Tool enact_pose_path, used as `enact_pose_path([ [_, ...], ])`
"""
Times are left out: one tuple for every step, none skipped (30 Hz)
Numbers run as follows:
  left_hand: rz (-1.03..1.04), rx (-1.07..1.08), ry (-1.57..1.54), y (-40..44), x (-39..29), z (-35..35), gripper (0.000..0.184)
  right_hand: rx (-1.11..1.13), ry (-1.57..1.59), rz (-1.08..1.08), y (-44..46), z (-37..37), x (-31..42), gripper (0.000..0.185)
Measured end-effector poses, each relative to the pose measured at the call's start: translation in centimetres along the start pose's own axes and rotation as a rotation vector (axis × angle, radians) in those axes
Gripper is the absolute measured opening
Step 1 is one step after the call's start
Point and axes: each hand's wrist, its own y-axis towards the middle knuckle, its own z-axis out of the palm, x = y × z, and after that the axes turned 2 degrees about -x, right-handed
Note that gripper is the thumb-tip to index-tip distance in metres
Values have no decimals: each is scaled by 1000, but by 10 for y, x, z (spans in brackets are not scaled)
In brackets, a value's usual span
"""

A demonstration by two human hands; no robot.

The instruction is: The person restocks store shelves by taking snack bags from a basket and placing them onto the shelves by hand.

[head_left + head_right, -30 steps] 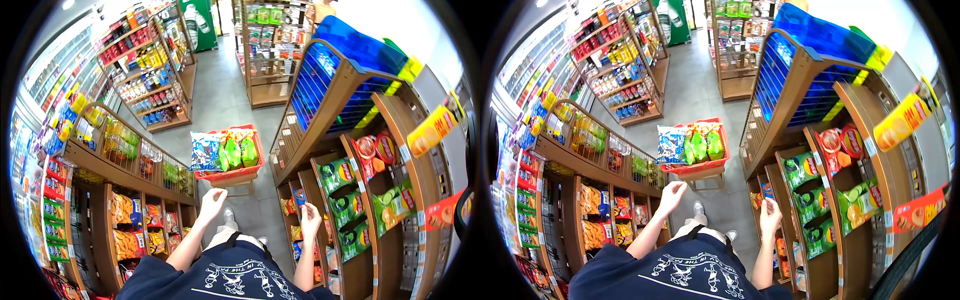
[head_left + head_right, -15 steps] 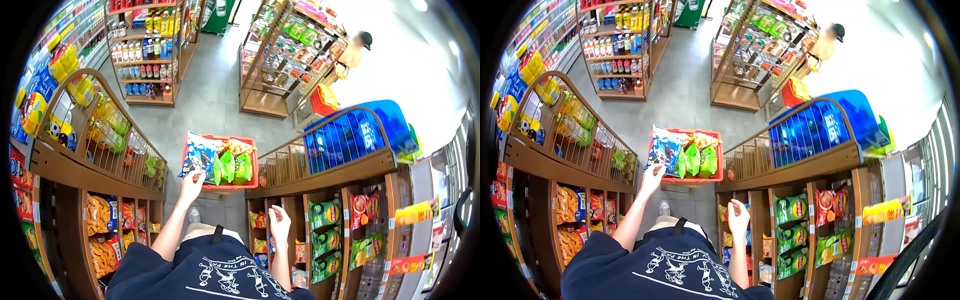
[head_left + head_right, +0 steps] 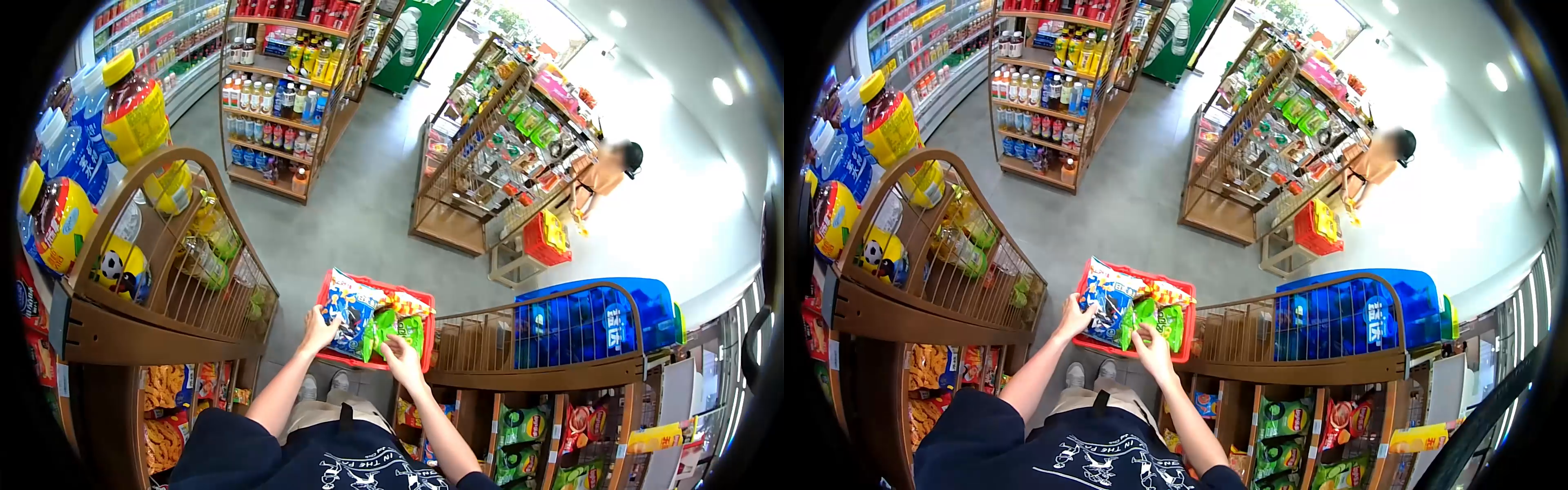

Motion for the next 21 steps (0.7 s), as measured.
enact_pose_path([
  [-26, 33, 11, 2, -2, -1, 76, 11, -15, 12, 17, 10, -14, 46],
  [-61, 42, 25, 3, -3, 2, 79, 4, -22, 40, 31, 20, -33, 54],
  [-84, 51, 31, 5, -8, 1, 80, 14, -16, 75, 45, 28, -41, 58],
  [-108, 60, 36, 6, -12, -1, 82, 25, -12, 111, 58, 34, -50, 61],
  [-106, 81, 26, 2, -14, -4, 83, 27, -100, 161, 71, 45, -78, 65],
  [-141, 105, -22, 4, -12, -3, 84, 17, -126, 144, 78, 55, -97, 69],
  [-160, 126, -45, 5, -14, -3, 85, 15, -178, 156, 80, 55, -89, 72],
  [-188, 167, -26, 11, -10, 4, 84, 12, -230, 168, 83, 53, -81, 75],
  [-213, 164, -28, 9, -12, 3, 83, 16, -190, 203, 87, 59, -85, 77],
  [-236, 171, 1, 8, -19, 4, 82, 22, -150, 238, 90, 60, -86, 79],
  [-231, 165, 25, 9, -27, 10, 81, -38, -83, 230, 93, 58, -88, 78],
  [-232, 160, 62, 7, -30, 11, 81, -5, -26, 257, 87, 51, -79, 78],
  [-244, 167, 84, 9, -32, 15, 80, -29, -51, 246, 92, 54, -89, 75],
  [-256, 172, 105, 14, -34, 19, 79, -54, -75, 236, 96, 58, -100, 73],
  [-246, 146, 113, 11, -39, 25, 77, -28, -73, 214, 98, 52, -104, 69],
  [-231, 171, 103, 12, -43, 27, 76, -2, -70, 193, 100, 48, -107, 66],
  [-220, 154, 115, 8, -45, 27, 76, -67, -58, 183, 100, 56, -119, 62],
  [-206, 139, 120, 6, -53, 31, 75, -28, -12, 190, 101, 49, -119, 61],
  [-204, 132, 115, 3, -60, 33, 75, -5, 6, 210, 103, 44, -118, 61],
  [-202, 125, 110, -2, -70, 32, 74, 18, 24, 230, 101, 38, -112, 62],
  [-189, 119, 127, -3, -74, 37, 72, -5, 42, 249, 101, 32, -111, 65],
])
